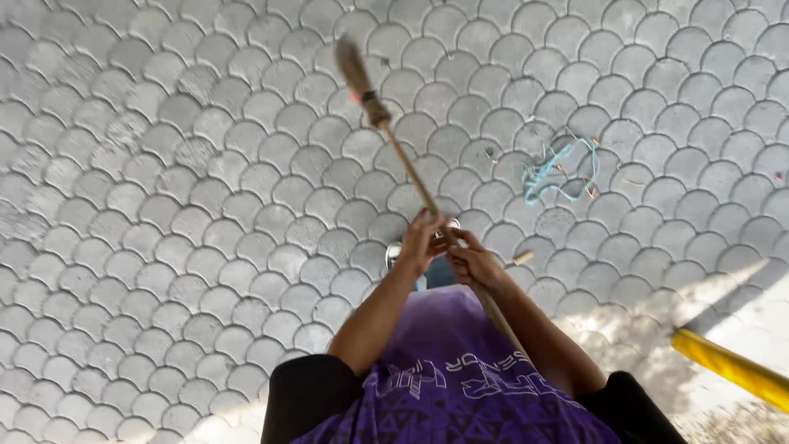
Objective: The person sweeps a patterned outdoor patio with a traditional broom, moving debris toward the edge of the paved area. The camera remains in a first-person perspective, showing the broom and the person's hands throughout the task.
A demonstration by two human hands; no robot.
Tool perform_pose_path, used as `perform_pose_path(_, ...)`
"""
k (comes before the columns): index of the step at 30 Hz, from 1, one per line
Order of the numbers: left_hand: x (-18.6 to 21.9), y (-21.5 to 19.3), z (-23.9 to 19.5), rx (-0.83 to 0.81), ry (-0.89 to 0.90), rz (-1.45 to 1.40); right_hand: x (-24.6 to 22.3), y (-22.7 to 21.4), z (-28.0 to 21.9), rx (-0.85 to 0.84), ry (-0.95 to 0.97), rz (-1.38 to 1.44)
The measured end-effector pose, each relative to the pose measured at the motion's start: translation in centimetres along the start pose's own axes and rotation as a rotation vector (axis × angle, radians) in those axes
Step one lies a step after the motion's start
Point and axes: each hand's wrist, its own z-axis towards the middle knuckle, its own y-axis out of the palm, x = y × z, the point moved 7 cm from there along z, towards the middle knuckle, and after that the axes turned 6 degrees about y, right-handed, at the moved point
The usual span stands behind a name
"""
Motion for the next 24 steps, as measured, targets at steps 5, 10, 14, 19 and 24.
perform_pose_path(5,2.5,-7.7,12.3,0.141,0.045,0.104,-0.7,0.6,12.7,-0.145,-0.014,-0.111)
perform_pose_path(10,-7.6,-3.1,20.7,0.143,-0.013,0.275,-1.2,-7.0,8.4,0.003,-0.027,0.078)
perform_pose_path(14,-16.7,6.5,18.0,-0.129,-0.172,0.484,-0.5,-15.1,-1.0,0.247,-0.066,0.155)
perform_pose_path(19,-10.7,10.2,9.5,-0.324,-0.248,0.275,-4.0,-11.2,-5.9,0.236,-0.04,0.167)
perform_pose_path(24,0.1,6.2,6.8,-0.122,0.073,0.118,-6.5,-3.7,-0.9,0.025,-0.027,-0.028)
